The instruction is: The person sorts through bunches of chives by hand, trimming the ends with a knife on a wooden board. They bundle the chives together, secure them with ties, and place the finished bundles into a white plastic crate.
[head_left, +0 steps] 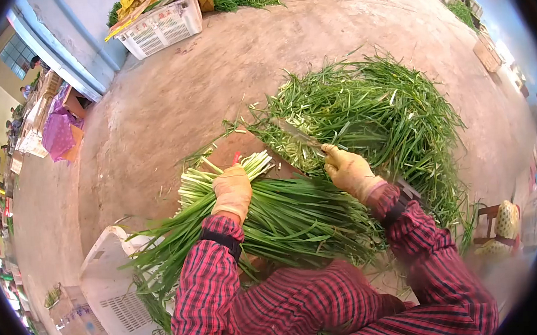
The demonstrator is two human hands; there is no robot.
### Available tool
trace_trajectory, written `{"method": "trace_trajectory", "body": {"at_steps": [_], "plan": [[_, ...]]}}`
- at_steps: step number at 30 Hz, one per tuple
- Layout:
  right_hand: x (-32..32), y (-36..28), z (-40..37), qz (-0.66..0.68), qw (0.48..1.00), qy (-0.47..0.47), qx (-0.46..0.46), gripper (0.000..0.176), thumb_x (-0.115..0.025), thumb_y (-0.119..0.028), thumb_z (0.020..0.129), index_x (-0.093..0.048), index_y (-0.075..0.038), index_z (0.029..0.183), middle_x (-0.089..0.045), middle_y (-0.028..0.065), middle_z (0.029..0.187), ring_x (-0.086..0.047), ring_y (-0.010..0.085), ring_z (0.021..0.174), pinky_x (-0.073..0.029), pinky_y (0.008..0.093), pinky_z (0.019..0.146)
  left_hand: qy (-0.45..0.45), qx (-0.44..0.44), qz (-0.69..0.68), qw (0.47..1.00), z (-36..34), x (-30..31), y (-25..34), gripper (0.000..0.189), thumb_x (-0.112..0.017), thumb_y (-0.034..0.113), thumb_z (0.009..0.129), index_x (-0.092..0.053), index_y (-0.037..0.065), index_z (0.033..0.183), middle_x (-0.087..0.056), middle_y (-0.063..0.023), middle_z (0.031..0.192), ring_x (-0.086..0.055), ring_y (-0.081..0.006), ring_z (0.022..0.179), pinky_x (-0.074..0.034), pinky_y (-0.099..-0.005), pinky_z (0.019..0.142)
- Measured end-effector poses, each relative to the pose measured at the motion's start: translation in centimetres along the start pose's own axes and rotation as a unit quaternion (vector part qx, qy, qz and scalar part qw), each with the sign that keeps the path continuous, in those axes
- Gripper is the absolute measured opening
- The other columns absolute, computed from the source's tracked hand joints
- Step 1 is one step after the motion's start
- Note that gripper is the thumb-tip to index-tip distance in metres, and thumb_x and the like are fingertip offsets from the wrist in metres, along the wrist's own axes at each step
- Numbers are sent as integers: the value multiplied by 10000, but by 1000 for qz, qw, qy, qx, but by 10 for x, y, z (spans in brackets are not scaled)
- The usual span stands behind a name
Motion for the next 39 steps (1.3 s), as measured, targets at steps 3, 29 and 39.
{"method": "trace_trajectory", "body": {"at_steps": [3, 29, 39], "plan": [[-13, -11, -4, 401, 909, -43, -109, 356, -577, -246, 951, -514, -66, 1252, -561, 52, 700, -541, 131, 613, -462, 302, 552, -46, 2, 27, 999, 8, -3, 5, 201, -500, 158, 899, -667, 108, 998, -720, -83, 889, -711, -252, 828, -540, -415, 649], [-80, -52, 53, 137, 981, -128, -38, 309, -502, -293, 963, -472, -5, 1073, -630, 287, 966, -598, 463, 955, -479, 492, 811, -62, -27, 3, 998, 2, 8, 3, 148, -568, 135, 799, -647, 90, 916, -698, -162, 866, -689, -334, 828, -531, -435, 717], [-100, -58, 63, 123, 990, -64, -28, 313, -547, -289, 939, -485, -11, 1069, -643, 258, 899, -621, 442, 893, -499, 469, 768, -53, -56, -15, 997, -5, 14, 4, 172, -528, 146, 833, -634, 82, 952, -693, -155, 891, -678, -340, 859, -523, -443, 733]]}}
Point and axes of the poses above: each hand's wrist, its own z-axis towards the middle knuckle, its own x-axis out of the back of the hand, y = z × x, the point moved 3 cm from there along z, towards the middle knuckle
